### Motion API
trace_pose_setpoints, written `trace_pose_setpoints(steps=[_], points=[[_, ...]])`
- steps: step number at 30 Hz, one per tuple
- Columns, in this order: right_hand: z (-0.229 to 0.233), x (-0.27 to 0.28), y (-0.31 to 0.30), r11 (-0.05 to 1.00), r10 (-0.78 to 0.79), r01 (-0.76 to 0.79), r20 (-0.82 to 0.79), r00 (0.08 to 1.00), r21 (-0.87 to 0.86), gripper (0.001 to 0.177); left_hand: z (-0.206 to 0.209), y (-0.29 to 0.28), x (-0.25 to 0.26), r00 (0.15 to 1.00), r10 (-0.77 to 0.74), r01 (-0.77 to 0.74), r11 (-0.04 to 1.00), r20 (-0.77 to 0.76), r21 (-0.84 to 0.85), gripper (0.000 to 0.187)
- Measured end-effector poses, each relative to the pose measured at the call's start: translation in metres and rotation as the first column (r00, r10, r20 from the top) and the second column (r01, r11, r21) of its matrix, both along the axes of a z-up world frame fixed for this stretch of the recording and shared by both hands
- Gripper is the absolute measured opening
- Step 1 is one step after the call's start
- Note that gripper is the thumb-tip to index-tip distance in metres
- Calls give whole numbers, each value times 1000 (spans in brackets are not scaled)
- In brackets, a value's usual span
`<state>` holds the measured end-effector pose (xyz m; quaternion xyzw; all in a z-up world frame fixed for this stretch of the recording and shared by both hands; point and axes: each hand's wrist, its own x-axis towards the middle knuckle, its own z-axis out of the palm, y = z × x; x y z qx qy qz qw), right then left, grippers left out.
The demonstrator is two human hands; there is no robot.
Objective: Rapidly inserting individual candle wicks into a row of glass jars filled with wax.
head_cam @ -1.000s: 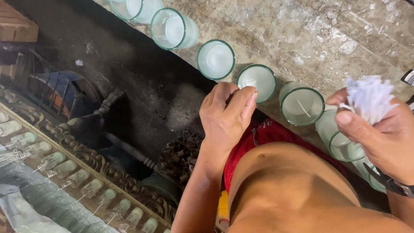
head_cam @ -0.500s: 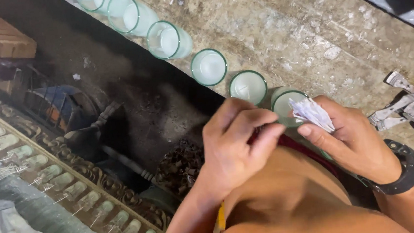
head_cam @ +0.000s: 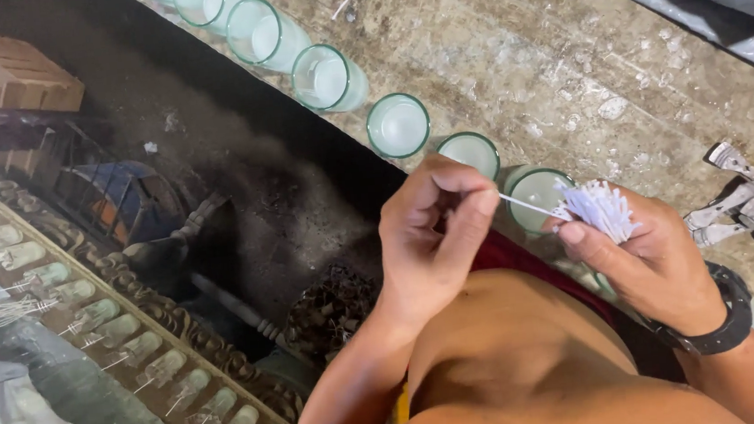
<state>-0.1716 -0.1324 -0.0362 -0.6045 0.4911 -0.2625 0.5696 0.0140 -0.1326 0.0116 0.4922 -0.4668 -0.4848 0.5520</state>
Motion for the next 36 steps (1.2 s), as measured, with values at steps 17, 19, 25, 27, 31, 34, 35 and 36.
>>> trace_pose_setpoints(steps=[17,19,25,27,31,34,35,36], points=[[-10,6,-5,983,-183,177,-139,973,-50,12,-7,-10,59,614,441,-129,875,655,-467,3],[-9,8,-5,976,-214,216,-141,967,-2,13,-25,-14,63,573,448,-131,876,686,-463,5],[-3,14,-10,976,-213,217,-166,963,6,19,-75,-23,72,433,481,-120,869,762,-481,13],[-3,16,-10,977,-210,215,-171,963,12,21,-83,-25,74,438,476,-127,873,763,-471,14],[-7,18,-10,975,-215,219,-127,968,20,20,-89,-27,76,446,445,-105,888,777,-449,9],[-4,19,-11,977,-210,214,-123,970,21,20,-94,-29,77,442,439,-99,891,782,-444,8],[-3,19,-12,976,-210,216,-140,968,27,20,-95,-29,77,439,437,-101,892,786,-440,8],[-4,20,-12,976,-211,216,-140,967,26,20,-96,-29,78,439,437,-100,892,785,-440,8]])
